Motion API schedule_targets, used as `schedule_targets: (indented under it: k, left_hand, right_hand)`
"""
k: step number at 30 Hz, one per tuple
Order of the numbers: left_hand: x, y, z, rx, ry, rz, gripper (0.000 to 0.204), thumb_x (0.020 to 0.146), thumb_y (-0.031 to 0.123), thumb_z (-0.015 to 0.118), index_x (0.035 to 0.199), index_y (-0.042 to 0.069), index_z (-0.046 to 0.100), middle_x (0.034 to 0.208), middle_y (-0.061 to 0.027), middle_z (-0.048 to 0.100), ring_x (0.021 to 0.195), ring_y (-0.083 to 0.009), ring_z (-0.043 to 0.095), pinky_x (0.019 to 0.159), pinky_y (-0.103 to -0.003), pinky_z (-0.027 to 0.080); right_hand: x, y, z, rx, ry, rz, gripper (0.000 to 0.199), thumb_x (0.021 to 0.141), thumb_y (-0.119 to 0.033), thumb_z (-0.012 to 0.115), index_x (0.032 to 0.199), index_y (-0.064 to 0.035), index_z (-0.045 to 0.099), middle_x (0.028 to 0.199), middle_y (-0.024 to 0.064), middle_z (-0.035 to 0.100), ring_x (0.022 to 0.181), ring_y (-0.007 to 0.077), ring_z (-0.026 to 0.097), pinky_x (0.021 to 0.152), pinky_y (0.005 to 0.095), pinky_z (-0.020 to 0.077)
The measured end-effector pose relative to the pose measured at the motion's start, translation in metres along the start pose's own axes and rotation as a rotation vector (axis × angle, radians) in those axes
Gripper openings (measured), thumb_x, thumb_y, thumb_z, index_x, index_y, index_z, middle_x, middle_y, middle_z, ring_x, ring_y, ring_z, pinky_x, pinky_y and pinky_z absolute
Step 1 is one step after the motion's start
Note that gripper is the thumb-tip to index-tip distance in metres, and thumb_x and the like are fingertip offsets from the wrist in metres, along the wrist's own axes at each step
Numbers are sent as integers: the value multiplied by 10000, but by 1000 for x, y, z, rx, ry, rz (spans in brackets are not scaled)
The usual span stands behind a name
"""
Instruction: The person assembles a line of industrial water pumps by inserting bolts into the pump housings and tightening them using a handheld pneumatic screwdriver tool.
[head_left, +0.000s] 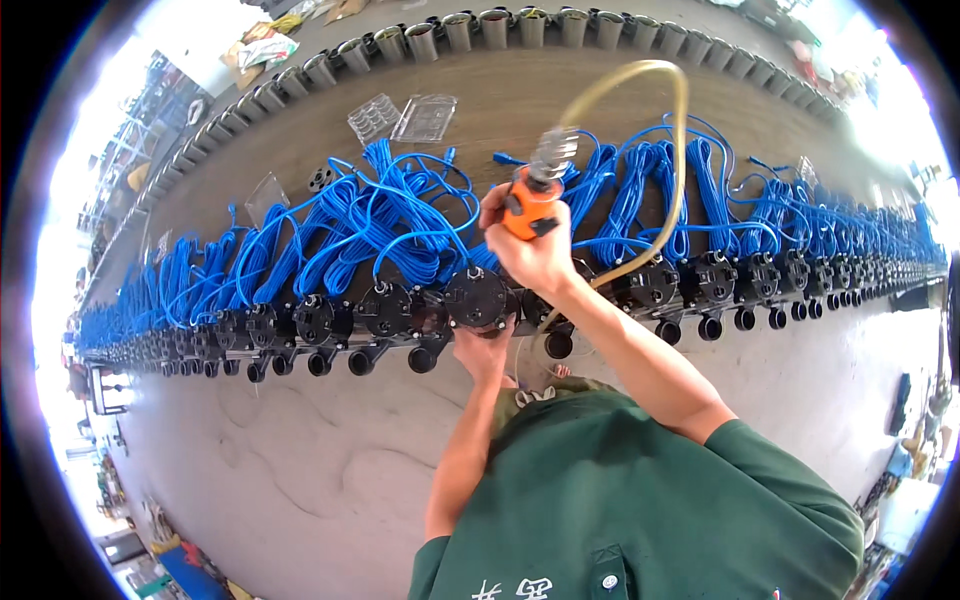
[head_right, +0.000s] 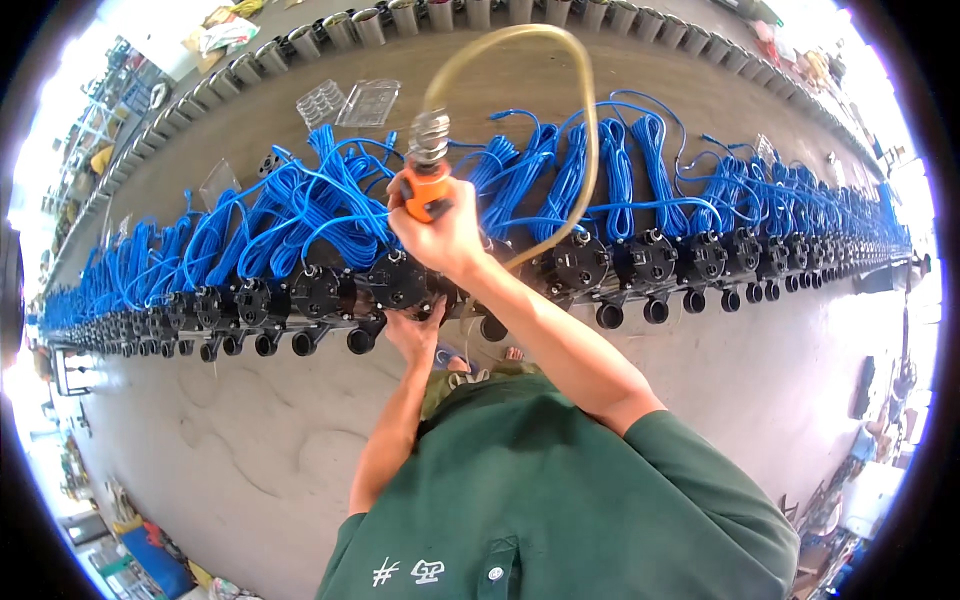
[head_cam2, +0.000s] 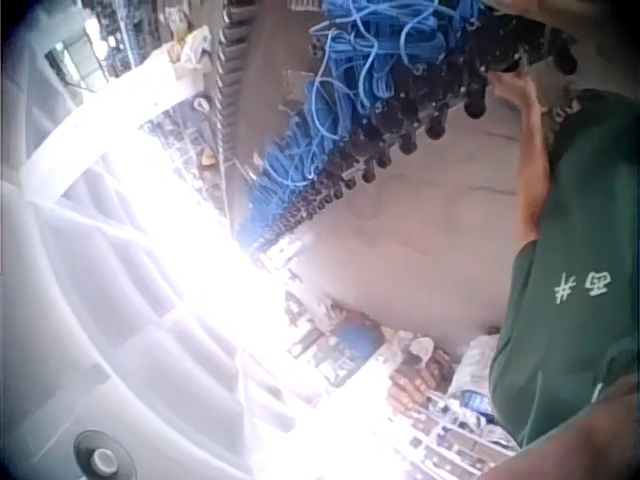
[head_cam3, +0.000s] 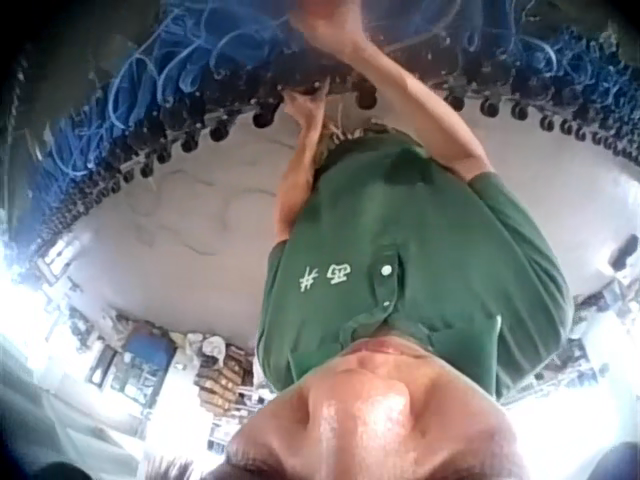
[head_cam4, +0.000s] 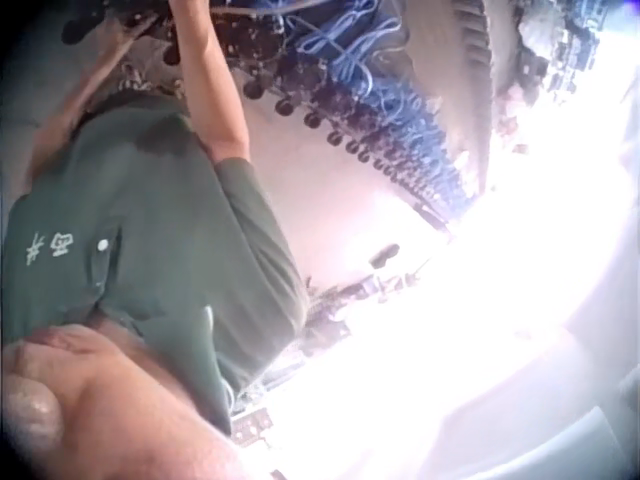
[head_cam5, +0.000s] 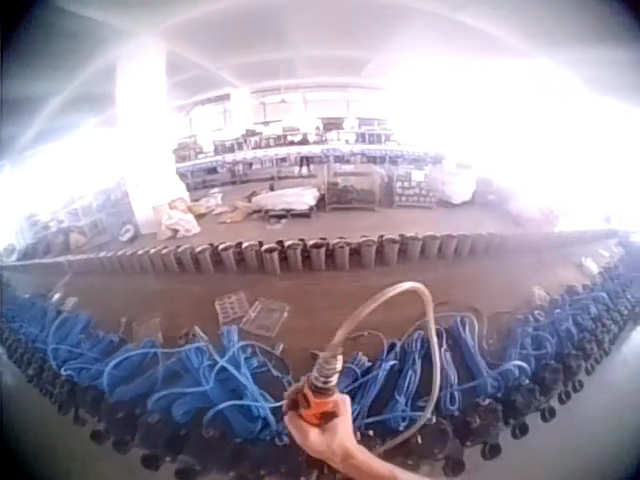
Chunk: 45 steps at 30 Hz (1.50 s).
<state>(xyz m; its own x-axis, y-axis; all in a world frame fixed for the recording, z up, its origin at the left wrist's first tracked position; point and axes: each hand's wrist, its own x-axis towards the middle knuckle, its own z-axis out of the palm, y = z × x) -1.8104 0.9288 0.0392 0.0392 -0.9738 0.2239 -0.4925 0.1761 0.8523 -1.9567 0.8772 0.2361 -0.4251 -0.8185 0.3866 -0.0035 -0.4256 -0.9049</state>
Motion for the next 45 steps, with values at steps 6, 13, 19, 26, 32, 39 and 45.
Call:
schedule_targets:
  k: [6, 13, 19, 26, 32, 39, 45]
  left_hand:
    - [-1, -7, 1, 104, 3, 26, 670, 629, 345, 946, 1052, -10, 566, 809, -88, 733, 706, -243, 724, 657, -370, 556]
    - [1, -27, 10, 7, 33, 1, 859, 594, 360, 934, 1286, 49, 530, 998, -150, 722, 862, -345, 720, 734, -430, 581]
    - [-2, -21, 3, -73, 8, -42, 946, 568, 326, 930, 1353, 58, 475, 1023, -154, 715, 928, -354, 710, 769, -437, 580]
    - [3, -16, -8, 15, -43, -67, 1105, 521, 330, 938, 1408, -19, 379, 1115, -165, 697, 925, -361, 701, 757, -410, 568]
    - [13, -19, -22, -44, -101, -35, 1179, 498, 322, 960, 1438, -35, 345, 1187, -193, 660, 1024, -362, 674, 824, -420, 556]
    - [39, -39, -28, -384, -171, 255, 1182, 547, 412, 965, 1466, 4, 342, 1236, -213, 612, 1119, -392, 623, 944, -466, 516]
    - [57, -49, -26, -844, -406, 230, 1236, 573, 315, 979, 1516, 29, 233, 1367, -188, 554, 1277, -330, 557, 1107, -421, 429]
  right_hand:
    - [-11, 17, 3, -219, -106, -47, 102, 694, -36, 623, 794, -12, 618, 650, 16, 605, 612, 115, 587, 612, 273, 492]
    - [-22, -1, 5, -40, -58, 9, 167, 759, 13, 612, 925, 10, 630, 783, 31, 665, 715, 108, 626, 663, 263, 508]
    - [-70, 9, -6, 96, -301, 164, 305, 787, 79, 549, 1075, -20, 530, 854, 90, 602, 689, 132, 589, 611, 279, 505]
    - [-77, 15, -4, 127, -355, 182, 303, 794, 55, 529, 1080, -37, 487, 904, 115, 557, 670, 156, 553, 618, 301, 506]
    - [-67, 8, 8, 45, -439, 195, 201, 802, 48, 584, 995, -4, 588, 817, 68, 627, 672, 117, 618, 607, 252, 517]
    - [-65, -12, 19, -98, -396, 294, 287, 777, -63, 694, 1045, -8, 608, 876, 107, 670, 691, 135, 638, 634, 264, 541]
    - [-15, -33, 67, 190, -235, -19, 305, 789, -64, 660, 1052, -25, 510, 893, 128, 545, 617, 152, 550, 589, 327, 518]
